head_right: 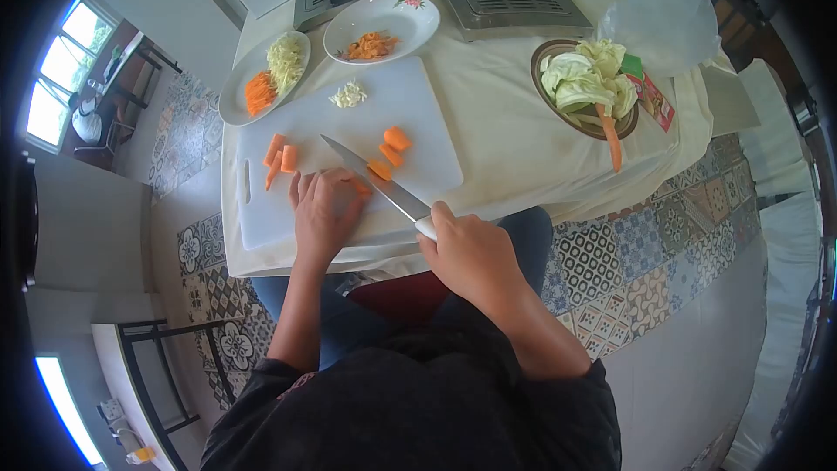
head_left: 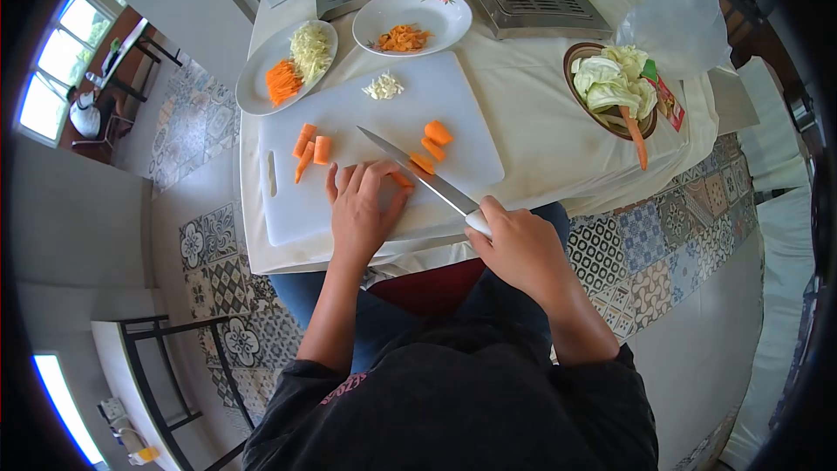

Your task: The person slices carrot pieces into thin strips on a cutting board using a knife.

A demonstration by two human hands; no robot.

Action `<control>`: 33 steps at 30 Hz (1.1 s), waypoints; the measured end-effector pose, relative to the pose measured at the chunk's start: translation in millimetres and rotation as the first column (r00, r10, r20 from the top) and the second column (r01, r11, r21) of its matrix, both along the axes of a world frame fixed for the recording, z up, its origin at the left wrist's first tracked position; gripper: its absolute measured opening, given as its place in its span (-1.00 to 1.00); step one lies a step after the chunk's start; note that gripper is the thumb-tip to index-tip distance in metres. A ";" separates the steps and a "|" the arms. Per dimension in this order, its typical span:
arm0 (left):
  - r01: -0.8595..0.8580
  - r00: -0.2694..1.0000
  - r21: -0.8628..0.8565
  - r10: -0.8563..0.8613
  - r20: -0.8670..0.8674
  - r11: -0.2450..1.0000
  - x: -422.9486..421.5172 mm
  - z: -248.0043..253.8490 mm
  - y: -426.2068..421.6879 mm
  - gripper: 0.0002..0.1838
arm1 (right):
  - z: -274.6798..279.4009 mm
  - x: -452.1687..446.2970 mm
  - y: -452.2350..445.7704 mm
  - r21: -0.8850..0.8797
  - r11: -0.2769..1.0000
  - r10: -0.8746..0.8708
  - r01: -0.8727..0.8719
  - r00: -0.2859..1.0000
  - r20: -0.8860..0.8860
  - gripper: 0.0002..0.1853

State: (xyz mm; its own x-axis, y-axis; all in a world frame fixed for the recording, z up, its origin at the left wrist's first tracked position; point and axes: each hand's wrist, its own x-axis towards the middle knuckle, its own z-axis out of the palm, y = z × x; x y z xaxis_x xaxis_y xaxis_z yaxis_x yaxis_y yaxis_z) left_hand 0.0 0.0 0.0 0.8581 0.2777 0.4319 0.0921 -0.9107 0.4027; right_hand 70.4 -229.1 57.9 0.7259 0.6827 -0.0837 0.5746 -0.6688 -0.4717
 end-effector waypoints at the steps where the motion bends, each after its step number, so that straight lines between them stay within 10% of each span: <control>1: 0.018 1.000 0.026 -0.018 0.006 1.000 0.0 0.8 -5.9 -0.59 | -3.1 0.3 -4.2 0.003 1.000 0.003 -0.003 1.000 0.015 -0.71; 12: 0.057 0.985 -0.016 -0.059 -0.159 0.998 5.3 26.2 -1.5 -0.54 | 7.3 0.2 5.0 -0.030 0.999 -0.027 0.027 1.000 0.005 -0.70; 23: -0.086 0.986 -0.143 0.105 0.133 0.986 -5.8 0.3 -8.0 -0.55 | 16.0 -3.0 -8.7 0.244 0.969 0.013 0.041 0.976 -0.215 -0.72; 33: -0.131 0.973 -0.089 0.145 0.178 0.987 -6.4 -3.2 -12.1 -0.70 | 7.4 -14.1 -4.8 0.128 0.986 0.123 -0.105 0.982 -0.140 -0.71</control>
